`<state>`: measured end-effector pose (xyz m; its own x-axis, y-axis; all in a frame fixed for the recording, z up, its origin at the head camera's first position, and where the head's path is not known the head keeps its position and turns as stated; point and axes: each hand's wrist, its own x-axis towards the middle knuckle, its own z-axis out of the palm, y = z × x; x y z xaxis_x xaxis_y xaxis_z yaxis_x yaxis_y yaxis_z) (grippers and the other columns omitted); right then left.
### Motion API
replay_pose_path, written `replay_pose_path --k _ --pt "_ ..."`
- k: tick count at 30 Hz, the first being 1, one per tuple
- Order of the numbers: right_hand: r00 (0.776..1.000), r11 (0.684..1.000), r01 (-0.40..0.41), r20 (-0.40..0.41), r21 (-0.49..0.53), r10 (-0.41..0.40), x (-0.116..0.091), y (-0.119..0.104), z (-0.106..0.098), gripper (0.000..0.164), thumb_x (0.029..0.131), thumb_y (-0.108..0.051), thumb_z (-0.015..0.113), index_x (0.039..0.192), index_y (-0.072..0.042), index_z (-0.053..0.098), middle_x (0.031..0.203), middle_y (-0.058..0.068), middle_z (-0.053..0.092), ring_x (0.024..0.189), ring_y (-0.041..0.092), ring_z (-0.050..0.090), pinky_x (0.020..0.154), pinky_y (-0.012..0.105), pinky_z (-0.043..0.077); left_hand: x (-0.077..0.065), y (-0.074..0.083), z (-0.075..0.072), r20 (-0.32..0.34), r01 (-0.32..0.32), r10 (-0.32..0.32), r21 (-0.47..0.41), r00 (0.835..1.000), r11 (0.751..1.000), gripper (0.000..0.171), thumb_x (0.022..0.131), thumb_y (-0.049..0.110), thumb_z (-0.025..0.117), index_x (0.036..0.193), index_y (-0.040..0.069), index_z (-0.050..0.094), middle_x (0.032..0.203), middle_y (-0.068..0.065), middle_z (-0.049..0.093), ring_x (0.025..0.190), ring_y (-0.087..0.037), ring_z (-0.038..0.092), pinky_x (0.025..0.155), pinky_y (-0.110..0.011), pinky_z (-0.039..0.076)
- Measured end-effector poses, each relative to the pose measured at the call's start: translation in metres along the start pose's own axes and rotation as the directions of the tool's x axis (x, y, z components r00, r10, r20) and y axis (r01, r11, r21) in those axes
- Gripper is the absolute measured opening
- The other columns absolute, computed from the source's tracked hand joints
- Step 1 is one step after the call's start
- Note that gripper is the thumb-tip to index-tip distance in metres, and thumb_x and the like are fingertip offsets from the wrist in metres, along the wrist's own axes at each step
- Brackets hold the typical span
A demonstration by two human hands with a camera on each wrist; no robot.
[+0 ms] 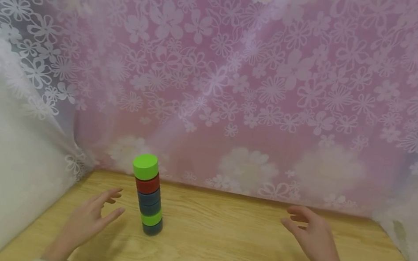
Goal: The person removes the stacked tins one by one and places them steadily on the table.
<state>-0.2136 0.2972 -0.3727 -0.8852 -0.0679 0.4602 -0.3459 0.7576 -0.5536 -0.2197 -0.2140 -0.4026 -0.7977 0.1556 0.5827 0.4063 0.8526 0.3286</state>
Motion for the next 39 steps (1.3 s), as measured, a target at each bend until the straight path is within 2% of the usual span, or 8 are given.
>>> replay_pose_path --k 4,8,10,13,19,28,34,39 --pt "1.0 0.999 -0.014 0.024 0.041 0.013 0.004 -0.006 0.004 0.033 0.094 -0.014 0.075 0.12 0.004 0.068 0.115 0.022 0.069 0.094 0.011 0.066 0.072 0.027 0.059 0.003 0.002 0.003 -0.01 0.02 -0.021 -0.053 1.0 0.998 0.048 0.091 0.027 0.078 0.133 0.008 0.063 0.118 -0.007 0.071 0.095 -0.024 0.069 0.069 -0.043 0.056" --pt "0.998 0.998 -0.027 0.063 0.056 0.023 0.009 -0.012 0.006 0.034 0.097 -0.017 0.072 0.123 0.004 0.067 0.117 0.022 0.068 0.101 0.034 0.066 0.077 0.04 0.06 0.008 0.004 0.007 -0.018 0.028 -0.031 -0.135 0.999 0.991 0.048 0.093 0.022 0.076 0.135 0.005 0.061 0.117 -0.008 0.071 0.096 -0.026 0.069 0.074 -0.044 0.056" --pt "0.998 0.998 -0.023 0.068 0.061 0.019 0.011 -0.015 0.007 0.034 0.097 -0.017 0.072 0.123 0.004 0.067 0.117 0.022 0.068 0.102 0.04 0.065 0.078 0.043 0.059 0.011 0.005 0.009 -0.021 0.03 -0.034 -0.184 0.999 0.983 0.048 0.093 0.019 0.076 0.135 0.003 0.059 0.117 -0.01 0.07 0.097 -0.028 0.069 0.076 -0.047 0.056" --pt "0.998 0.998 -0.012 0.06 0.067 0.008 0.013 -0.018 0.009 0.033 0.097 -0.015 0.072 0.123 0.004 0.066 0.118 0.022 0.068 0.103 0.041 0.065 0.079 0.044 0.059 0.012 0.008 0.011 -0.029 0.04 -0.048 -0.236 0.998 0.971 0.048 0.093 0.015 0.076 0.135 0.001 0.059 0.117 -0.012 0.07 0.097 -0.031 0.068 0.077 -0.051 0.056" --pt "0.999 0.995 -0.006 0.047 0.099 0.002 0.015 -0.025 0.015 0.034 0.095 -0.012 0.073 0.123 0.005 0.066 0.118 0.023 0.067 0.101 0.038 0.065 0.079 0.043 0.059 0.016 0.011 0.012 -0.045 0.054 -0.069 -0.281 0.997 0.958 0.049 0.093 0.014 0.076 0.137 0.003 0.057 0.121 -0.011 0.069 0.1 -0.029 0.067 0.078 -0.048 0.055" --pt "0.999 0.994 -0.001 0.053 0.11 -0.005 0.019 -0.033 0.022 0.033 0.095 -0.012 0.074 0.122 0.006 0.066 0.116 0.022 0.068 0.102 0.037 0.066 0.078 0.041 0.059 0.02 0.018 0.016 -0.051 0.054 -0.082 -0.408 0.995 0.911 0.054 0.092 0.012 0.075 0.14 -0.001 0.053 0.127 -0.017 0.066 0.105 -0.033 0.065 0.081 -0.052 0.054" --pt "0.997 0.993 -0.004 0.075 0.116 -0.005 0.021 -0.035 0.023 0.033 0.095 -0.012 0.073 0.123 0.005 0.066 0.116 0.02 0.068 0.103 0.038 0.065 0.081 0.045 0.059 0.021 0.022 0.02 -0.056 0.057 -0.093 -0.465 0.994 0.884 0.059 0.092 0.012 0.076 0.144 0.002 0.051 0.134 -0.017 0.062 0.108 -0.034 0.063 0.082 -0.055 0.054" --pt "0.998 0.994 -0.003 0.066 0.109 -0.004 0.021 -0.037 0.022 0.031 0.095 -0.012 0.074 0.121 0.003 0.067 0.114 0.017 0.069 0.101 0.034 0.066 0.08 0.044 0.059 0.024 0.028 0.026 -0.042 0.067 -0.103 -0.513 0.994 0.856 0.061 0.091 0.013 0.077 0.145 0.004 0.05 0.137 -0.016 0.06 0.113 -0.038 0.061 0.084 -0.059 0.052"
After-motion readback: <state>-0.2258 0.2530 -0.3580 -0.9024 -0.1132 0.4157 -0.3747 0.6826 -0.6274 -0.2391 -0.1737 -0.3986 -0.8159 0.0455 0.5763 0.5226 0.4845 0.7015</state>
